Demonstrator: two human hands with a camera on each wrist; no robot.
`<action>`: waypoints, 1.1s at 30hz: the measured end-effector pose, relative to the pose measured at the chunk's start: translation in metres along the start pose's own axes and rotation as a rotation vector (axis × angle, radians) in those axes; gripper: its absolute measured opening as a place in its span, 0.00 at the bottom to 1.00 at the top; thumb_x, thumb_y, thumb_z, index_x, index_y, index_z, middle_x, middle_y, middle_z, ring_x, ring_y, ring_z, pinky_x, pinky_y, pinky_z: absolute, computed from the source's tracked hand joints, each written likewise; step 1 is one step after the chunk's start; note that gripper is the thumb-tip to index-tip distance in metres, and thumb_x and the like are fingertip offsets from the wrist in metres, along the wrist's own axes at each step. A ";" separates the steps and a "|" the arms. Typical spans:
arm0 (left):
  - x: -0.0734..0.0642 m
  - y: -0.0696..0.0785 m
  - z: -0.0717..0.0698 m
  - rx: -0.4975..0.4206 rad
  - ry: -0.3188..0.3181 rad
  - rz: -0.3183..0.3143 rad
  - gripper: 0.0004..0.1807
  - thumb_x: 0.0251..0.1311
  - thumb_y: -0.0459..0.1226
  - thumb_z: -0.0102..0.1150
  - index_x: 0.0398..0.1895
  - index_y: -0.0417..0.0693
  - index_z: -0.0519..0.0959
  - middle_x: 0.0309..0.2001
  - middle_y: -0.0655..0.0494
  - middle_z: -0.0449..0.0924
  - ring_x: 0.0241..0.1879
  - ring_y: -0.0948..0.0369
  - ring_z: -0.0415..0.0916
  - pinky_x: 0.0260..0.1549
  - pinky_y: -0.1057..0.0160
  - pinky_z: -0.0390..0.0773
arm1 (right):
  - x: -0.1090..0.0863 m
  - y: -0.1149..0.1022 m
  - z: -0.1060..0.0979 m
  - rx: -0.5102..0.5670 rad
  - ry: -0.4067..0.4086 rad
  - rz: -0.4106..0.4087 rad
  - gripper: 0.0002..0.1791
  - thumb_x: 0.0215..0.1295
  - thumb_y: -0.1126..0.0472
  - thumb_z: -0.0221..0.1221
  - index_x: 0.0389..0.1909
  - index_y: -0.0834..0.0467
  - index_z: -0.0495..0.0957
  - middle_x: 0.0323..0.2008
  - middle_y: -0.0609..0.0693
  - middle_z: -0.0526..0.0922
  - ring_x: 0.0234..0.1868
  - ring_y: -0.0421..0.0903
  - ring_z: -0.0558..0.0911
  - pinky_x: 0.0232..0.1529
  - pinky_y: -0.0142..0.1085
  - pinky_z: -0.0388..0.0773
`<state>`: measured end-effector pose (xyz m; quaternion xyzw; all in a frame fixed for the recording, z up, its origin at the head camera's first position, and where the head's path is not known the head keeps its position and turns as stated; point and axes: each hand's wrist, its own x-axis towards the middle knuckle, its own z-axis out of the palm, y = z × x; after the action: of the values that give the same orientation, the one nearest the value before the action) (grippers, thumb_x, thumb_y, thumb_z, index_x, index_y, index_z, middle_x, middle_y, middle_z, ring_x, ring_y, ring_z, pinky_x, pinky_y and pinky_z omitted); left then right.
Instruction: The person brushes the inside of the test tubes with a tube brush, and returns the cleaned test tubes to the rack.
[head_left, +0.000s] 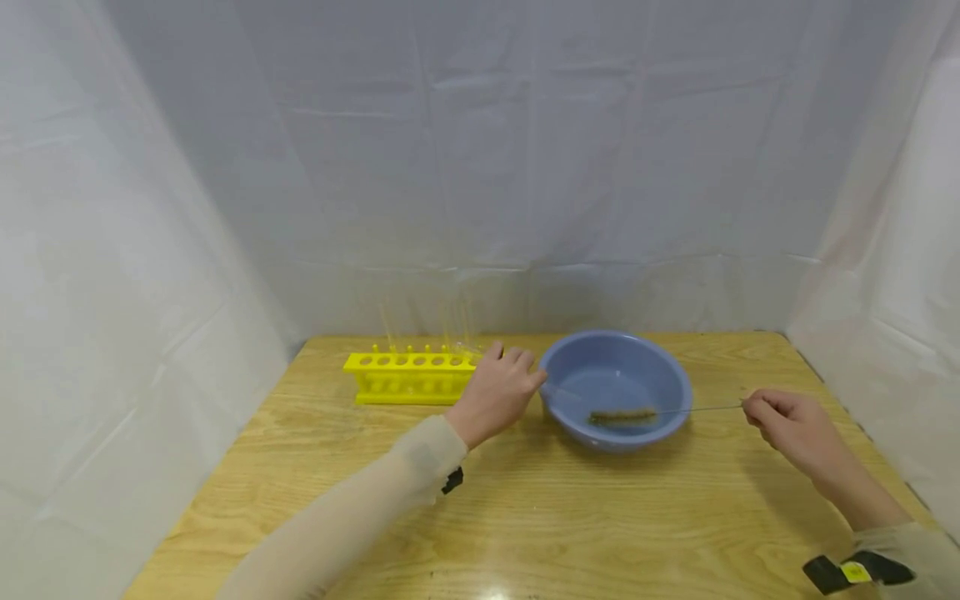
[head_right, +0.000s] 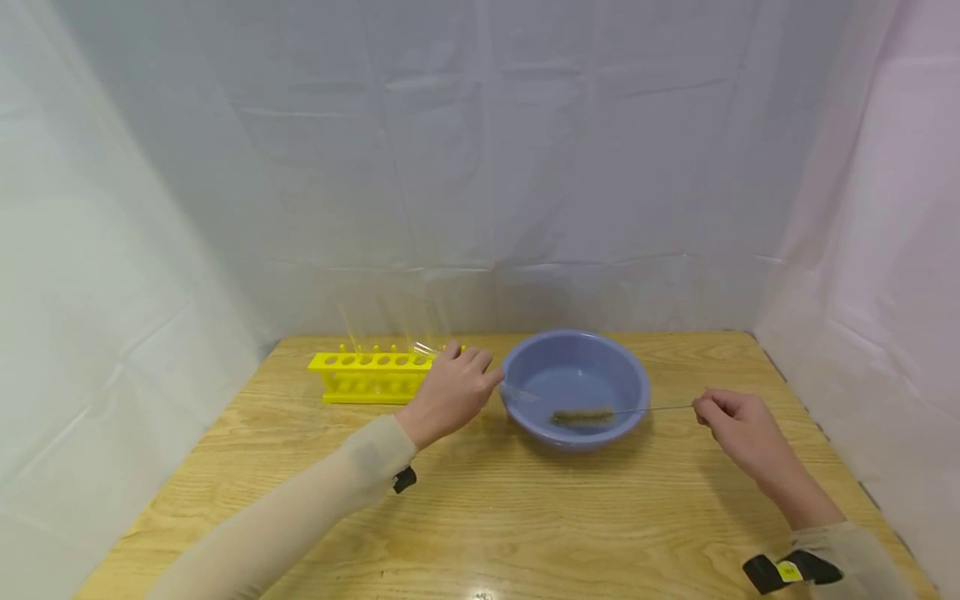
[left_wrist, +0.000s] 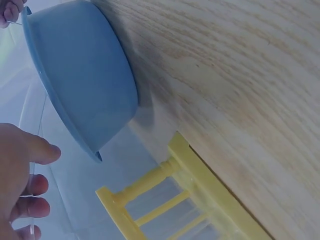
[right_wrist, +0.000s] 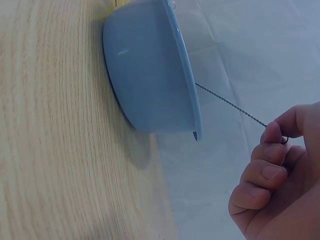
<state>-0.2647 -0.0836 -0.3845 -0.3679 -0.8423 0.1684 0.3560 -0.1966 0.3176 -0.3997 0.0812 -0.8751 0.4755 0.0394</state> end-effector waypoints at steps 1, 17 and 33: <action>0.001 0.000 0.000 -0.001 -0.004 -0.001 0.07 0.66 0.38 0.60 0.40 0.59 0.86 0.42 0.54 0.84 0.40 0.56 0.82 0.38 0.57 0.73 | 0.000 0.000 0.000 0.002 -0.003 0.001 0.23 0.80 0.54 0.47 0.24 0.63 0.69 0.14 0.44 0.59 0.14 0.45 0.59 0.17 0.40 0.59; 0.010 -0.003 -0.004 0.064 -0.012 0.047 0.10 0.69 0.36 0.55 0.36 0.57 0.85 0.41 0.55 0.80 0.42 0.55 0.76 0.53 0.51 0.69 | -0.002 0.003 0.004 0.011 -0.013 -0.001 0.23 0.80 0.53 0.47 0.26 0.63 0.71 0.14 0.46 0.58 0.14 0.43 0.58 0.17 0.41 0.59; 0.019 -0.003 -0.007 0.118 0.003 0.104 0.13 0.70 0.32 0.51 0.32 0.55 0.84 0.39 0.56 0.77 0.37 0.55 0.70 0.52 0.53 0.65 | -0.004 0.004 0.005 0.021 -0.024 0.005 0.22 0.80 0.54 0.47 0.26 0.63 0.71 0.14 0.46 0.59 0.15 0.45 0.60 0.18 0.40 0.60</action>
<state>-0.2704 -0.0713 -0.3692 -0.3900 -0.8101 0.2354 0.3690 -0.1933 0.3160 -0.4057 0.0851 -0.8707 0.4837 0.0267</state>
